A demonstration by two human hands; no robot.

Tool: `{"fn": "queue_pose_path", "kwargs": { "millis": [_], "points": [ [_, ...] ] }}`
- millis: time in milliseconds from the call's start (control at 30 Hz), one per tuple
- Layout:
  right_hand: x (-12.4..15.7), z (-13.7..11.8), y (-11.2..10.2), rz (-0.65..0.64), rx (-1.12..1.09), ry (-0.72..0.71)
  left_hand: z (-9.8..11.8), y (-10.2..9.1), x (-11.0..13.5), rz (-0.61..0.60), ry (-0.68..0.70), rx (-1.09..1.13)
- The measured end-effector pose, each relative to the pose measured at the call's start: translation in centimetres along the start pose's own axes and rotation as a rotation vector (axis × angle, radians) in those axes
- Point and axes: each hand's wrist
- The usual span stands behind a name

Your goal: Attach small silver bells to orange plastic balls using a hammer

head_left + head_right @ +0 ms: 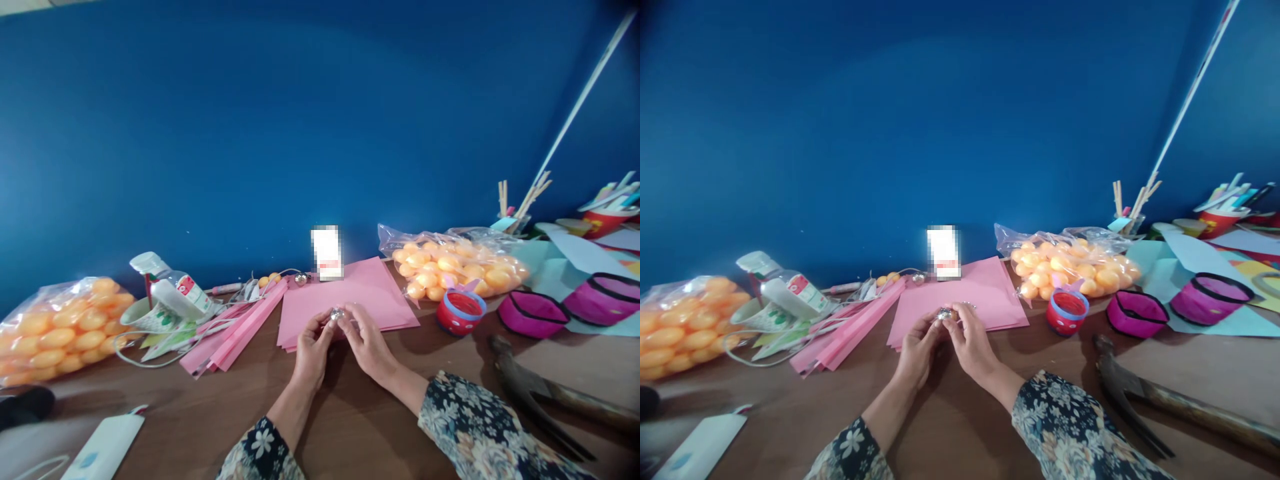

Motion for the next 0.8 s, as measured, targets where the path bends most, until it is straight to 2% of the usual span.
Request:
{"fn": "queue_pose_path", "kwargs": {
  "millis": [367,800],
  "points": [
    [0.0,-0.39,0.18,-0.071,-0.022,-0.083,0.17,0.02,0.16,-0.027,0.02,0.017],
    [0.15,-0.23,0.03,-0.076,-0.024,0.015,0.31,0.29,0.18,0.004,-0.009,0.055]
  ]
}}
Point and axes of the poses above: each hand's wrist, its own x-axis away from the middle knuckle, its own y-axis out of the palm, z = x × y, and after that the axes turned 1 degree about y, right-handed
